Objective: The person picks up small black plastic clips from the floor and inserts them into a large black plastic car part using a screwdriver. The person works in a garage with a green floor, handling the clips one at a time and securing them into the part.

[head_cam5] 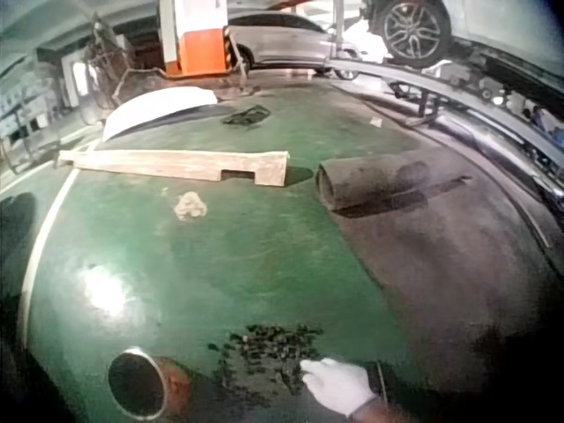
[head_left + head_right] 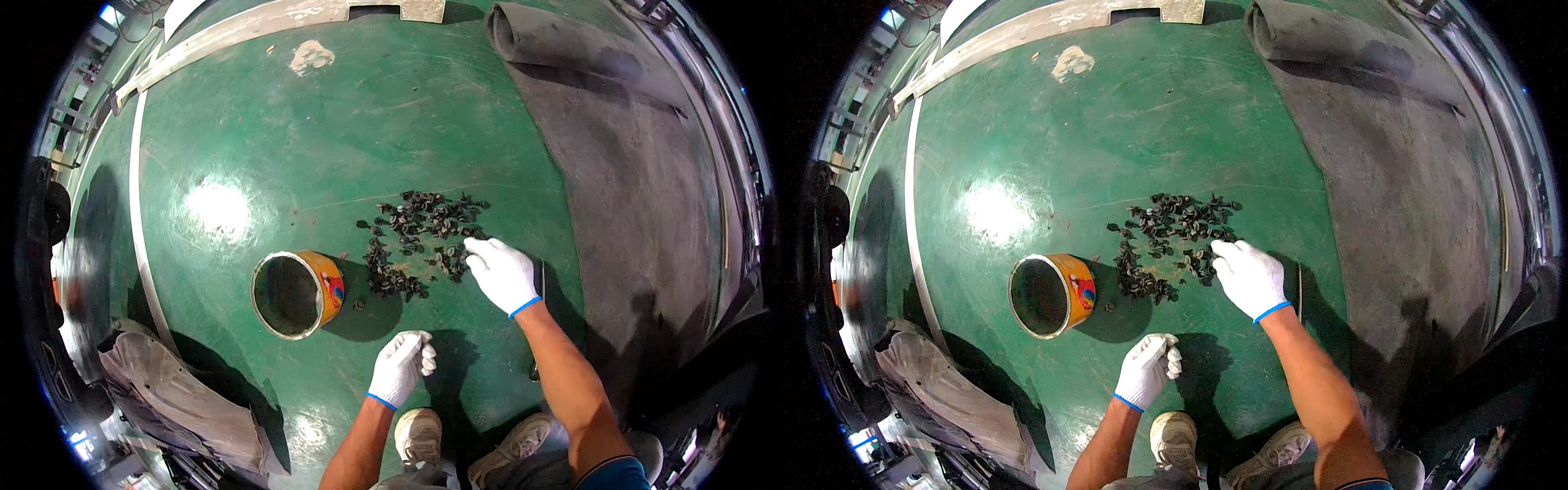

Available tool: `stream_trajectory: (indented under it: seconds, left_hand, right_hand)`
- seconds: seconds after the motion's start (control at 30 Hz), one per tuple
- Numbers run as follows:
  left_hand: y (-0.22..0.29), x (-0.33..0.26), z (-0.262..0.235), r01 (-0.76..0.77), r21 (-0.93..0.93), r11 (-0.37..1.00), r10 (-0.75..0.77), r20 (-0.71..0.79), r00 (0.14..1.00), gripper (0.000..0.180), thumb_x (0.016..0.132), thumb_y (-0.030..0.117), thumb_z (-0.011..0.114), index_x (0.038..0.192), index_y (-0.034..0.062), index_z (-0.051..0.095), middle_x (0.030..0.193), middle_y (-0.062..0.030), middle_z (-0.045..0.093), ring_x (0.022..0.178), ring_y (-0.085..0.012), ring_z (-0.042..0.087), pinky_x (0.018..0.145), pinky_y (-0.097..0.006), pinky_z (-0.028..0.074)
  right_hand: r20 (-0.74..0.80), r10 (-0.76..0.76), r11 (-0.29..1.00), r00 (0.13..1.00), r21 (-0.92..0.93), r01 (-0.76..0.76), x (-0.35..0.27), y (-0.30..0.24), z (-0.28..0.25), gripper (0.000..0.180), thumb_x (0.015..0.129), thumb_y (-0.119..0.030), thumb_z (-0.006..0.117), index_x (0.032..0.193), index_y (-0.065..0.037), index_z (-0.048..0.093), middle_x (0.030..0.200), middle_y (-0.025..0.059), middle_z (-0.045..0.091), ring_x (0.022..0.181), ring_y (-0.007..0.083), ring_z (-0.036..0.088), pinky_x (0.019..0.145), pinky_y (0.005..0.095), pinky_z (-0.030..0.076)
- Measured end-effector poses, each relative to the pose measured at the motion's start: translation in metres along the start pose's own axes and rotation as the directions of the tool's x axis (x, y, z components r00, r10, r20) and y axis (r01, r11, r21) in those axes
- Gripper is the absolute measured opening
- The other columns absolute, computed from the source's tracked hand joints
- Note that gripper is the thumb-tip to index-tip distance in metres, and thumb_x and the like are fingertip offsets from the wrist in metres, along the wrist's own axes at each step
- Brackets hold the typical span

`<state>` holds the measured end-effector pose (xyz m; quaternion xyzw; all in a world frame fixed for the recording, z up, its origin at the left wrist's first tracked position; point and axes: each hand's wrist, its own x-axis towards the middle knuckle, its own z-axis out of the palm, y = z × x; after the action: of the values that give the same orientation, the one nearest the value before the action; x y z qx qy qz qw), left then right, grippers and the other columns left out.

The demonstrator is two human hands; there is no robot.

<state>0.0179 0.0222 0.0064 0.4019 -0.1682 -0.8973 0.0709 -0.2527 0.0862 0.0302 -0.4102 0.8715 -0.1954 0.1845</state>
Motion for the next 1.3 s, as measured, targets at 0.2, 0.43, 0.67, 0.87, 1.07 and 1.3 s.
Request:
stream_trajectory:
  seconds: [0.2,0.43,0.67,0.87,1.07,1.3]
  left_hand:
    - [-0.005,-0.002,0.003,0.056,0.040,0.998,-0.056,0.004,0.998,0.022,0.105,0.022,0.062,0.113,0.0012,0.064,0.087,-0.0092,0.070,0.069,-0.0179,0.065,0.064,-0.032,0.053]
    - [-0.050,-0.049,0.003,0.245,0.458,0.855,-0.300,0.052,0.952,0.031,0.105,0.034,0.064,0.115,0.0041,0.065,0.085,-0.0015,0.069,0.068,-0.0087,0.062,0.060,-0.024,0.050]
    - [-0.095,-0.076,-0.020,0.398,0.277,0.875,-0.446,0.143,0.883,0.035,0.107,0.036,0.060,0.122,0.0043,0.064,0.089,0.0015,0.067,0.071,-0.0084,0.061,0.063,-0.023,0.047]
    - [-0.104,-0.060,-0.031,0.455,0.182,0.872,-0.488,0.236,0.840,0.033,0.107,0.033,0.061,0.122,0.0042,0.064,0.089,-0.0006,0.068,0.071,-0.0108,0.062,0.062,-0.024,0.048]
    - [-0.101,-0.062,-0.033,0.468,0.113,0.876,-0.481,0.268,0.835,0.034,0.105,0.031,0.063,0.123,0.0028,0.064,0.090,-0.0017,0.069,0.071,-0.0116,0.062,0.062,-0.025,0.049]
    - [-0.103,-0.058,-0.039,0.514,-0.012,0.858,-0.464,0.412,0.784,0.033,0.105,0.025,0.063,0.127,0.0001,0.064,0.096,-0.0049,0.071,0.077,-0.0142,0.066,0.068,-0.027,0.053]
  right_hand:
    - [-0.129,-0.092,0.990,0.987,-0.122,0.077,0.021,-0.004,-0.007,0.039,0.094,-0.021,0.064,0.132,-0.017,0.065,0.122,0.0102,0.065,0.115,0.0347,0.062,0.094,0.0469,0.053]
    - [-0.066,-0.304,0.918,0.950,-0.285,0.274,0.048,-0.023,0.013,0.048,0.093,-0.021,0.065,0.139,-0.010,0.057,0.144,0.0127,0.056,0.134,0.0325,0.053,0.112,0.0489,0.042]
    - [0.026,-0.280,0.929,0.960,-0.245,0.277,0.059,-0.015,0.006,0.027,0.091,-0.023,0.067,0.115,-0.009,0.068,0.119,0.0097,0.065,0.123,0.0315,0.058,0.109,0.0479,0.043]
    - [-0.018,-0.388,0.885,0.922,-0.288,0.367,0.082,-0.042,0.018,0.046,0.093,-0.026,0.067,0.135,-0.008,0.058,0.141,0.0124,0.056,0.135,0.0324,0.050,0.114,0.0487,0.038]
    - [0.189,-0.426,0.833,0.885,-0.299,0.465,0.074,-0.037,0.027,0.050,0.095,-0.028,0.064,0.141,-0.010,0.057,0.145,0.0114,0.054,0.138,0.0325,0.047,0.118,0.0498,0.034]
    - [0.253,-0.482,0.771,0.839,-0.332,0.543,0.050,0.008,-0.012,0.045,0.093,-0.025,0.062,0.135,-0.010,0.061,0.146,0.0128,0.056,0.134,0.0332,0.053,0.115,0.0479,0.040]
